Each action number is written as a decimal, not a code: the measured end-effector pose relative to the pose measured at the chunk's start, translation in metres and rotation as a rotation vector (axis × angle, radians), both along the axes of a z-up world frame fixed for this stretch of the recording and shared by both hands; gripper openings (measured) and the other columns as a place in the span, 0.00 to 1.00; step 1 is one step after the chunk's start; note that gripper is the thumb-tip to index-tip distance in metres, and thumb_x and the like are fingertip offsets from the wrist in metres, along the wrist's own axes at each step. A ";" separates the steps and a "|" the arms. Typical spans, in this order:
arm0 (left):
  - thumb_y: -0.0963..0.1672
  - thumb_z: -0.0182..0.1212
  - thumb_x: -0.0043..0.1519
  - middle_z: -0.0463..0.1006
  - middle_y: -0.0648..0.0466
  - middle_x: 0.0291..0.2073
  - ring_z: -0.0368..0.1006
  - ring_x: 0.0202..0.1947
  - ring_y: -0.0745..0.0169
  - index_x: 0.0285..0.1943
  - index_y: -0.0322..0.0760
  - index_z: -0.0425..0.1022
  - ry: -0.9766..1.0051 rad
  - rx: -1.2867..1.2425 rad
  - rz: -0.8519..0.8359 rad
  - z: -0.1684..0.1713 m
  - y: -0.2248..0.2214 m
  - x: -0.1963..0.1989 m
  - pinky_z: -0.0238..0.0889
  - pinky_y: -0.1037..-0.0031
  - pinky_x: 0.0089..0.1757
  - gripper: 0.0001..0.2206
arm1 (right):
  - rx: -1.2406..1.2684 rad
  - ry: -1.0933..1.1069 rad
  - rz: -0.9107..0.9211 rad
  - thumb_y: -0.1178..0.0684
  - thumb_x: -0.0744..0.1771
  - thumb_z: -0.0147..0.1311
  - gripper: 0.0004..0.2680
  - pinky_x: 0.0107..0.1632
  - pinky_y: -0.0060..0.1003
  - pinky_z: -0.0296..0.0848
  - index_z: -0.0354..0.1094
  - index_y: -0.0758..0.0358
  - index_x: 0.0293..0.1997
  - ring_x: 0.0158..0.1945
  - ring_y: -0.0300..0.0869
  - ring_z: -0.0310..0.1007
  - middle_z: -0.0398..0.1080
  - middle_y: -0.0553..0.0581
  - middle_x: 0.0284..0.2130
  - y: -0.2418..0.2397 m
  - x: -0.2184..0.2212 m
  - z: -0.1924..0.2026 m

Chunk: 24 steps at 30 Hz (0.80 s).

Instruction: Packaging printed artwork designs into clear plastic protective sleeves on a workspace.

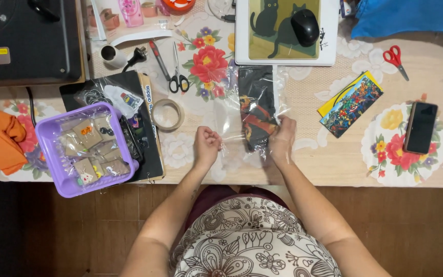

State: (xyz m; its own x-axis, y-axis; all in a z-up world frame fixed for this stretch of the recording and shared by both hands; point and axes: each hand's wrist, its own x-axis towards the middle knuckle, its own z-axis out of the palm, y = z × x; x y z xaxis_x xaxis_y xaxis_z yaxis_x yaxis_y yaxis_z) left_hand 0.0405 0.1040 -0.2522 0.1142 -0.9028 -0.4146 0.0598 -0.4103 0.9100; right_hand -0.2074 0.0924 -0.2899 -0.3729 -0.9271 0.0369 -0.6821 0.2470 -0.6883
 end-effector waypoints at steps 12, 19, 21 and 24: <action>0.36 0.60 0.59 0.70 0.45 0.52 0.79 0.31 0.57 0.64 0.40 0.60 -0.079 -0.052 -0.226 -0.015 0.007 -0.007 0.78 0.77 0.33 0.24 | 0.241 -0.479 -0.278 0.52 0.65 0.62 0.18 0.54 0.50 0.69 0.61 0.57 0.60 0.50 0.56 0.75 0.73 0.61 0.51 -0.002 0.031 0.012; 0.31 0.56 0.54 0.54 0.35 0.70 0.74 0.46 0.41 0.73 0.29 0.58 -0.220 -0.194 -0.264 0.014 0.005 -0.003 0.77 0.68 0.41 0.33 | 0.189 -1.054 0.241 0.57 0.67 0.57 0.14 0.50 0.40 0.69 0.67 0.59 0.60 0.49 0.46 0.68 0.70 0.63 0.54 -0.024 0.093 0.054; 0.32 0.58 0.52 0.52 0.32 0.71 0.72 0.51 0.29 0.72 0.25 0.58 -0.291 -0.203 -0.245 0.014 0.005 0.001 0.78 0.63 0.42 0.34 | 0.259 -0.958 0.298 0.49 0.69 0.54 0.11 0.34 0.30 0.78 0.70 0.54 0.58 0.30 0.36 0.78 0.78 0.57 0.45 -0.030 0.090 0.046; 0.32 0.59 0.53 0.51 0.34 0.72 0.74 0.51 0.36 0.75 0.28 0.55 -0.247 -0.166 -0.202 -0.011 0.016 0.006 0.77 0.69 0.45 0.36 | 0.072 -0.156 0.340 0.47 0.71 0.48 0.12 0.58 0.49 0.71 0.71 0.53 0.59 0.53 0.58 0.74 0.75 0.65 0.43 -0.024 0.078 0.020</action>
State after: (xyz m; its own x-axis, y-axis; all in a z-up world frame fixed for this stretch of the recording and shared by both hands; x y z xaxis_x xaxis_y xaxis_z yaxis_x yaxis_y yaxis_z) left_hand 0.0469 0.1204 -0.2631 0.0049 -0.9701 -0.2426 -0.2374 -0.2368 0.9421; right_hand -0.1291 0.0685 -0.2696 -0.0391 -0.9971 -0.0656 -0.6215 0.0757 -0.7798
